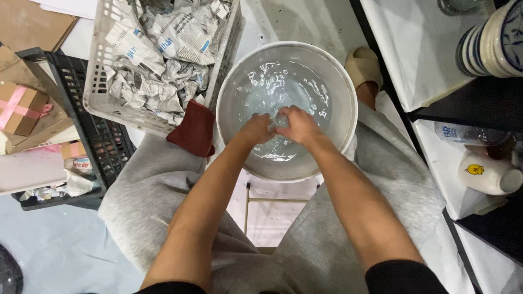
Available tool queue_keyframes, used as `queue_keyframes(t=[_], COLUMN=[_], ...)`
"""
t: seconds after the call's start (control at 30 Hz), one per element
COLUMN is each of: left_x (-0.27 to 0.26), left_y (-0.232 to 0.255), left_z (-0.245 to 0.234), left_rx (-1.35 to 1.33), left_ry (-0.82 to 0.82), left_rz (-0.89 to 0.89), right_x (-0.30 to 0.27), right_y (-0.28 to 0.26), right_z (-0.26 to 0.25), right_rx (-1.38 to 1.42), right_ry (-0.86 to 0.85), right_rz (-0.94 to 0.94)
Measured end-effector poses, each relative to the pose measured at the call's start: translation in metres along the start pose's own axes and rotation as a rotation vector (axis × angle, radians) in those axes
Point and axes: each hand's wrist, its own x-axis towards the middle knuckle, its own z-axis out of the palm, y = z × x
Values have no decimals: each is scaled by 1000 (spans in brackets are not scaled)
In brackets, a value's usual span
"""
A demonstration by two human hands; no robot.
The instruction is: The person sits cross-legged and washes various glassware and a small tray in a bucket of water. They scrub the items by hand, rinse them, and place them on a nearby shelf.
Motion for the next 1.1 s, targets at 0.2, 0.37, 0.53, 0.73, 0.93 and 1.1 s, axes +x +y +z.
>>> queue_keyframes(t=[0.2,0.37,0.53,0.73,0.93,1.1], left_x=[-12,-37,-67,-115,-155,-145], left_y=[29,55,89,136,157,150], left_z=[-32,-74,-120,-158,-171,-182], left_rx=[-498,-463,-397,-287,-306,-325], left_ry=[223,357,404,499,499,394], left_rz=[222,288,301,375,427,346], right_x=[-30,-64,-107,-137,-130,-102], right_y=[-44,-72,-94,-109,-101,-93], right_z=[-43,-73,-95,-109,-101,-93], right_rx=[138,166,106,-84,-220,-100], right_ry=[211,302,479,502,504,439], right_rz=[-347,-453,-635,-544,-643,-580])
